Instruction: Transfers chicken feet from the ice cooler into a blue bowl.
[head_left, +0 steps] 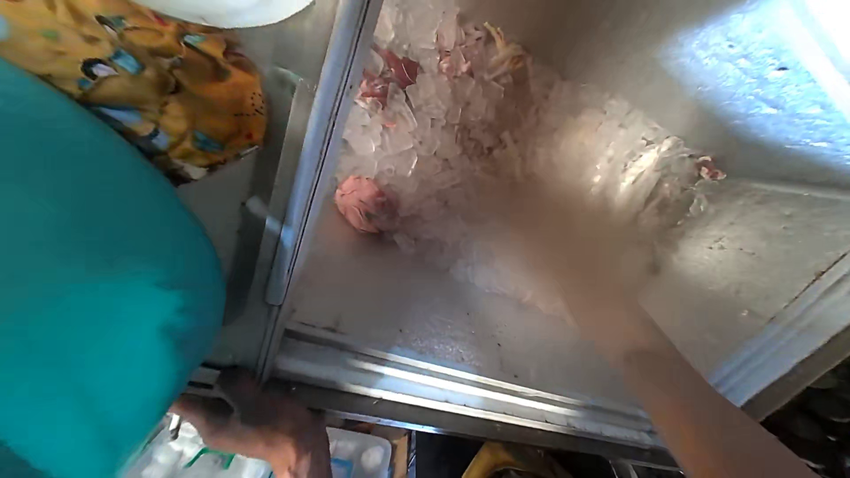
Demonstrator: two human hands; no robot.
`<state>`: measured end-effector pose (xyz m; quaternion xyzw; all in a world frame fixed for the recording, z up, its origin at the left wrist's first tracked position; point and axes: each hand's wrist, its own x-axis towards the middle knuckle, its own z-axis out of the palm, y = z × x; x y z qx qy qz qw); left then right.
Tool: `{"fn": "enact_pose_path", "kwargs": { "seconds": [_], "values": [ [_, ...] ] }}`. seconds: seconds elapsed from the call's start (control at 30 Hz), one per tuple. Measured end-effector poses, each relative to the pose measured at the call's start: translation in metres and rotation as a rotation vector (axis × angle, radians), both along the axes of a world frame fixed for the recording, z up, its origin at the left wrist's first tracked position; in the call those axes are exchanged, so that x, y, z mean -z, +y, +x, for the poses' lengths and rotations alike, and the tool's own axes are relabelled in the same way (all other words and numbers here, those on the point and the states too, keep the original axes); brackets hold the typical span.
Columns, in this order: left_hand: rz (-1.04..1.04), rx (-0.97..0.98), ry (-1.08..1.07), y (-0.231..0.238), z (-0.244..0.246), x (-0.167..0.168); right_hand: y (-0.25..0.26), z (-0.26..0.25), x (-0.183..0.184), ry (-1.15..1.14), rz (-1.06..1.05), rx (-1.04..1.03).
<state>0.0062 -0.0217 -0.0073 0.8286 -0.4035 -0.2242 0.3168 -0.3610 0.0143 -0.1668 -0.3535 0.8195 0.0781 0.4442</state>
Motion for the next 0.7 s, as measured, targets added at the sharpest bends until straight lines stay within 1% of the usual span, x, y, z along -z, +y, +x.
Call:
{"fn": "enact_pose_path", "kwargs": {
  "seconds": [0.07,0.13,0.2,0.23,0.3,0.4,0.47,0.53,0.6,0.63,0.67,0.7],
  "values": [
    [0.005,0.011,-0.013,0.001,0.001,0.000,0.003,0.011,0.028,0.100,0.005,0.019],
    [-0.057,0.016,-0.038,0.004,0.008,0.006,0.004,0.015,0.051,0.178,0.003,-0.003],
    [-0.059,0.025,-0.014,0.005,0.010,0.008,0.001,0.011,0.054,0.229,-0.049,-0.015],
    [-0.027,0.023,-0.014,0.004,0.008,0.005,-0.002,0.007,0.052,0.242,-0.076,-0.028],
    [-0.002,0.011,-0.026,0.002,0.005,0.004,-0.005,-0.001,0.050,0.224,-0.113,-0.046],
    [0.013,-0.005,-0.015,0.000,0.001,0.000,-0.009,-0.004,0.062,0.203,0.003,-0.162],
    [0.032,-0.007,-0.021,0.000,0.000,-0.002,-0.003,0.002,0.060,0.207,-0.014,-0.208],
    [0.039,-0.003,-0.055,-0.001,0.000,-0.001,0.011,0.007,0.075,0.196,-0.051,-0.217],
    [0.040,-0.002,-0.078,0.000,0.002,-0.001,0.014,0.008,0.089,0.155,-0.020,-0.233],
    [0.036,-0.005,-0.073,-0.001,0.001,-0.002,0.010,0.005,0.089,0.121,-0.012,-0.236],
    [0.030,-0.005,-0.059,-0.001,0.000,-0.002,0.002,0.001,0.081,0.077,0.004,-0.225],
    [0.025,-0.010,-0.046,-0.001,-0.001,-0.002,-0.011,-0.007,0.065,0.024,0.045,-0.187]
  ]
}}
